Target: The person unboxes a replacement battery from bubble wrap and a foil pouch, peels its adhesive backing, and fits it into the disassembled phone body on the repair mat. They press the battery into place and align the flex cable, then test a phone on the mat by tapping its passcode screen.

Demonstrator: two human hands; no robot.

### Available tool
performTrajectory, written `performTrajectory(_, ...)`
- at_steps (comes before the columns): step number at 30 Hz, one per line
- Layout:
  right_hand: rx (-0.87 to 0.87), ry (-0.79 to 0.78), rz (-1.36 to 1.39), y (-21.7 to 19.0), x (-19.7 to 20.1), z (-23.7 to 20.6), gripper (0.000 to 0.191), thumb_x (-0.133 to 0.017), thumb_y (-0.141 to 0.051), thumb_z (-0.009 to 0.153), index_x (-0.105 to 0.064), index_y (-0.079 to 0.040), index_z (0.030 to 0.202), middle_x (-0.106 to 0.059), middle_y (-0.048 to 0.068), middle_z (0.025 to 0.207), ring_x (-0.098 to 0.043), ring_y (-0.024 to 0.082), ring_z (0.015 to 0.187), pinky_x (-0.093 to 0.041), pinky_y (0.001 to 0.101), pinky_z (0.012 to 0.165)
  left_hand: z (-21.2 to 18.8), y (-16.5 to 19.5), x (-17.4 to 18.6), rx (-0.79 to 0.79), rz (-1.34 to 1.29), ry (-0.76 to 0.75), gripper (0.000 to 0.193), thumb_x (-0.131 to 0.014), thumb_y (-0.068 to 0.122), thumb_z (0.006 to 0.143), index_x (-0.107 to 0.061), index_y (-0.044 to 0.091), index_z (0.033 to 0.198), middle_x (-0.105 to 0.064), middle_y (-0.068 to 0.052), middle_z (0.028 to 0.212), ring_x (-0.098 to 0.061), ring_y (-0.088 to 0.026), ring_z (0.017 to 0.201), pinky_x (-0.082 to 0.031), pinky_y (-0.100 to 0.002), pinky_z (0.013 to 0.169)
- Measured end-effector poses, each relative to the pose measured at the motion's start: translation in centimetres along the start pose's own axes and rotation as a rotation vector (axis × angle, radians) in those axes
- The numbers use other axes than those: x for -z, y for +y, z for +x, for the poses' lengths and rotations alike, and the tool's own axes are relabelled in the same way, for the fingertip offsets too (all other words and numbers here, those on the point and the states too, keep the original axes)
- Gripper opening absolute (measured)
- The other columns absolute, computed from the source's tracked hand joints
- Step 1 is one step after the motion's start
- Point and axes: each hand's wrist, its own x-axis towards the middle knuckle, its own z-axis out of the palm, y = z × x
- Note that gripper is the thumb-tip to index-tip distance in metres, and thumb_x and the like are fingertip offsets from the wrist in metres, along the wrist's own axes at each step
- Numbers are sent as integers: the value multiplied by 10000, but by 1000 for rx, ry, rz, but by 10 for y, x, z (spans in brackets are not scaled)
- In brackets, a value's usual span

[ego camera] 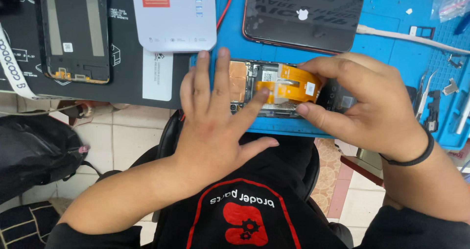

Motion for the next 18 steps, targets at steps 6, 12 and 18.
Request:
performTrajectory(6,30,3,-2,-6,-5,6,446,-856,-151,808,-642,26,1156,-693,173,1001,-683,263,860,-550,339,756,-2,9,-4,53,-27,-23,690,-815,558,868,-670,132,1391,-118,-405,1602,-95,-634,1484,-131,-773,1184)
performTrajectory(12,-2,-43,-87,-10,-17,9,523,-861,-149,798,-672,43,1246,-664,144,979,-648,271,794,-528,354,693,-8,14,-8,81,-49,-6,636,-813,516,883,-680,155,1389,-65,-411,1596,6,-659,1468,-14,-821,1160)
performTrajectory(18,159,-110,-206,-12,-24,16,431,-760,-6,836,-713,-87,1257,-694,91,1127,-684,292,951,-541,387,885,-11,12,-10,104,-115,5,667,-816,491,888,-652,132,1426,-57,-417,1602,7,-668,1482,-40,-820,1182)
